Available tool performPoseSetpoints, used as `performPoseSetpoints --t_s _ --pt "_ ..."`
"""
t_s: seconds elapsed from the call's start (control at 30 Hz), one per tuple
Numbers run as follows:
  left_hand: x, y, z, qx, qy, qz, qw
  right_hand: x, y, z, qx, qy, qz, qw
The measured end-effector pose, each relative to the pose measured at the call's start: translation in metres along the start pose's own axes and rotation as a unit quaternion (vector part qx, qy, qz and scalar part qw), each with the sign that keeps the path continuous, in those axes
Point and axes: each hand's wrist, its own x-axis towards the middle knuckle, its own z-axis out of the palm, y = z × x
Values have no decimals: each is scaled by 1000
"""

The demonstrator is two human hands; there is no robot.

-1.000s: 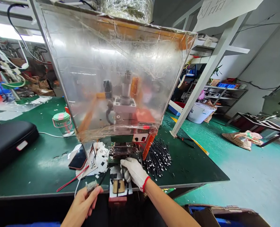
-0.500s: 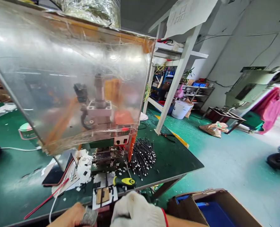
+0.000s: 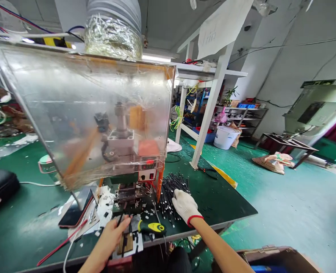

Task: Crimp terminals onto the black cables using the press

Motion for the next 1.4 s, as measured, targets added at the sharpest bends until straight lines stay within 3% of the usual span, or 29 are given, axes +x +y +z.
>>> performPoseSetpoints --t_s 0.13,0.33,0.53,0.7,0.9,1.1,1.27,1.4 --pt "5 9 5 -52 -34 -35 997 3 3 -7 48 -1 1 999" --pt "-2 11 -6 -115 -53 -37 991 -6 11 -21 266 -5 22 964" --pt "-18 7 -8 -103 -90 -31 990 -53 -15 -20 499 -131 -25 857" --pt "-29 4 -20 -97 -48 -20 994 -77 -73 8 511 -271 -53 814" --pt "-41 -7 -49 -110 29 -38 993 -55 -126 51 529 -285 -7 799" --pt "-49 -22 -74 -153 65 -61 984 -47 -139 52 582 -288 40 759" --pt "-44 -38 -76 -171 55 -59 982 -46 -143 49 591 -295 43 750" --pt "-45 -39 -75 -163 49 -51 984 -44 -142 53 600 -297 40 742"
